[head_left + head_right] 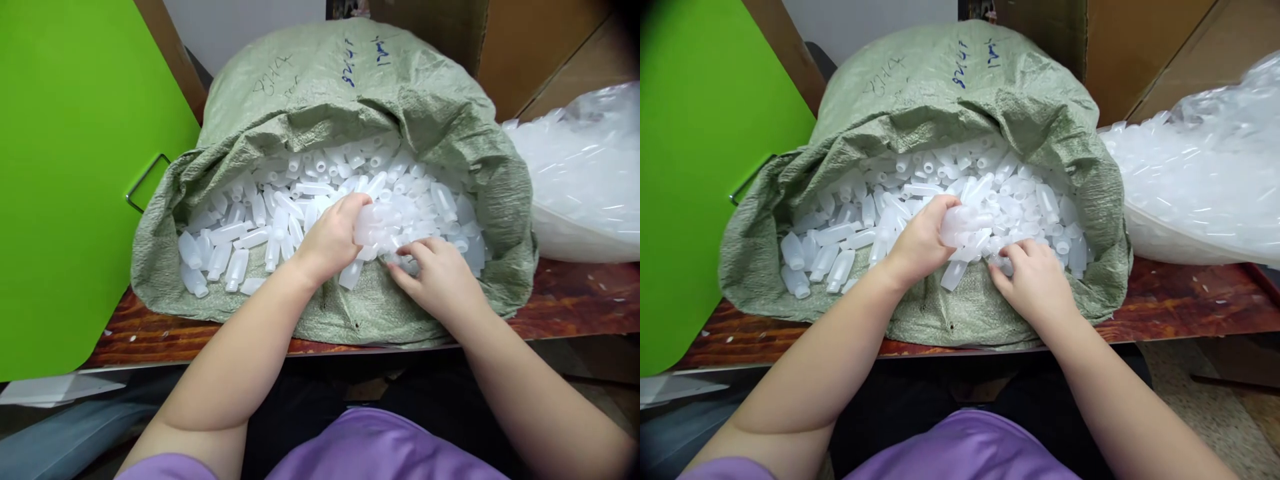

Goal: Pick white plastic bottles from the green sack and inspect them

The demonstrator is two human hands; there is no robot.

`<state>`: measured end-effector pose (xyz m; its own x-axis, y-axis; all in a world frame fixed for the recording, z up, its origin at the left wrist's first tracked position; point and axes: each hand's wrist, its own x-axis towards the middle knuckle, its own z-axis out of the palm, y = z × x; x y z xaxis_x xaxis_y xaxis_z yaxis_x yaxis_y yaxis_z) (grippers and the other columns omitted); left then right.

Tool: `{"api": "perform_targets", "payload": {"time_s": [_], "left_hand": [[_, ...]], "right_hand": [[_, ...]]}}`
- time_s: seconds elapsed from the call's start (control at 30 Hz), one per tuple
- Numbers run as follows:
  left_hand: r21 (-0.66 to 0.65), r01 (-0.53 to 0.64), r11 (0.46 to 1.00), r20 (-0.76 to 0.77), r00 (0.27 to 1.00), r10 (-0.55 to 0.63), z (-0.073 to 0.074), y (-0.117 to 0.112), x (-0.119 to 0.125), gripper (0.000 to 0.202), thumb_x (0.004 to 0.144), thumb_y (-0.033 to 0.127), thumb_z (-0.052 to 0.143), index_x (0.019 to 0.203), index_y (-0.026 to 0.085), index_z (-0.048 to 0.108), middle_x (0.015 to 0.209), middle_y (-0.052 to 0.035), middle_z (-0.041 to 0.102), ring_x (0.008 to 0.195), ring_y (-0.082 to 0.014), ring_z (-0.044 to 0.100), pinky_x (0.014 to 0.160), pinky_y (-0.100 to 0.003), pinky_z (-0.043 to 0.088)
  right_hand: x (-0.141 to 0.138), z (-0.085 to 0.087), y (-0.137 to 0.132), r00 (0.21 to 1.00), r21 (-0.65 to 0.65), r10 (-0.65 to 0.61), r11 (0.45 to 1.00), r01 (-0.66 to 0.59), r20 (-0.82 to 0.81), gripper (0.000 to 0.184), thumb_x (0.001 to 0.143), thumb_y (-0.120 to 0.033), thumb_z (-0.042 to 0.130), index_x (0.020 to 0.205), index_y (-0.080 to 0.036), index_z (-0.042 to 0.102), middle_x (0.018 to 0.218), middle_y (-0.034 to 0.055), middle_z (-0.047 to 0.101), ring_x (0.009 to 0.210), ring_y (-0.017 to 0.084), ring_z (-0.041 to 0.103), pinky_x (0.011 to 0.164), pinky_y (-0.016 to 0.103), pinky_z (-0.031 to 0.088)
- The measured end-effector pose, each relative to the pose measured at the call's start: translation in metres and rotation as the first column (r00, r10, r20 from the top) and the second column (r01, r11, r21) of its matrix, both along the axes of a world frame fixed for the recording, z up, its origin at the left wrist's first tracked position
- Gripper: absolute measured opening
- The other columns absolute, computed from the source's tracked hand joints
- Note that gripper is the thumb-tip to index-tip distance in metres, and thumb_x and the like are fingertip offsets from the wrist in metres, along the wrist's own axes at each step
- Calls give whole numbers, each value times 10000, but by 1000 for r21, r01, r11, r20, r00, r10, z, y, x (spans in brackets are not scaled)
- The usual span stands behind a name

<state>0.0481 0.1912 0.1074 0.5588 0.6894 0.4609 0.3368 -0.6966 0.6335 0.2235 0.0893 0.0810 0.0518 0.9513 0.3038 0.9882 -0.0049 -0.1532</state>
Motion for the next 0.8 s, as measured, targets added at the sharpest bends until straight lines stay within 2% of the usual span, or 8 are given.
{"api": "perform_targets", "payload": {"time_s": [0.07, 0.13, 0.27, 0.5, 0.6, 0.7, 0.77, 0.8], "left_hand": [[13, -16, 1000, -22, 1000, 16, -1, 2, 0, 424, 700, 78, 575, 1089, 204, 461, 1079, -48, 572, 965, -213, 560, 848, -334, 468], [33, -42, 999, -68, 997, 44, -3, 3, -1, 436, 708, 80, 565, 1115, 196, 460, 1090, -61, 562, 989, -230, 550, 863, -356, 465], [80, -111, 991, -207, 970, 126, -4, 5, -4, 512, 688, 38, 528, 1169, 189, 442, 1090, -79, 543, 1006, -258, 535, 855, -390, 464], [176, -82, 981, -235, 964, 123, -1, 2, -5, 399, 765, 78, 505, 1146, 181, 449, 1075, -70, 538, 968, -232, 521, 859, -376, 453], [136, -57, 989, -240, 967, 88, 3, 0, -5, 385, 758, 71, 509, 1121, 192, 458, 1053, -50, 538, 974, -212, 518, 871, -348, 451], [95, -36, 995, -296, 953, 63, 6, -3, -6, 409, 742, 44, 497, 1121, 192, 457, 1036, -45, 531, 963, -203, 521, 853, -331, 459], [118, -31, 992, -358, 931, 71, 9, -4, -6, 413, 750, 36, 476, 1134, 187, 451, 1037, -51, 529, 951, -208, 520, 840, -339, 461], [148, -36, 988, -388, 917, 91, 10, -5, -6, 399, 770, 42, 462, 1144, 183, 448, 1042, -58, 529, 950, -213, 517, 838, -347, 460]], "right_hand": [[8, 6, -2, 967, 10, 17, 1000, -15, -253, 289, 784, -407, 619, 949, -170, 609, 898, 80, 649, 777, 214, 610, 717, 359, 491], [15, 16, 0, 880, 37, 33, 999, -17, -473, 332, 756, -443, 655, 963, -193, 581, 849, 42, 649, 702, 169, 613, 644, 312, 502], [22, 39, 17, 756, 241, 242, 964, -115, -608, 332, 735, -402, 705, 991, -226, 590, 830, 3, 625, 728, 133, 608, 678, 277, 516], [12, 56, 47, 776, 357, 521, 843, -402, -356, 213, 817, -246, 637, 1030, -239, 628, 934, 12, 675, 836, 144, 636, 727, 283, 538], [13, 55, 45, 752, 453, 638, 726, -518, -163, 256, 827, -132, 600, 1061, -233, 626, 1039, 40, 681, 949, 158, 646, 812, 287, 543], [18, 51, 42, 702, 439, 709, 611, -659, 67, 324, 837, -70, 552, 1118, -219, 612, 1132, 81, 658, 1045, 191, 625, 866, 316, 532], [19, 48, 41, 699, 411, 706, 606, -681, 118, 319, 851, -82, 537, 1131, -217, 608, 1154, 89, 652, 1061, 204, 619, 867, 332, 527], [18, 47, 42, 724, 413, 684, 635, -652, 92, 291, 856, -118, 551, 1124, -215, 611, 1121, 84, 667, 1021, 198, 634, 835, 319, 534]]}}
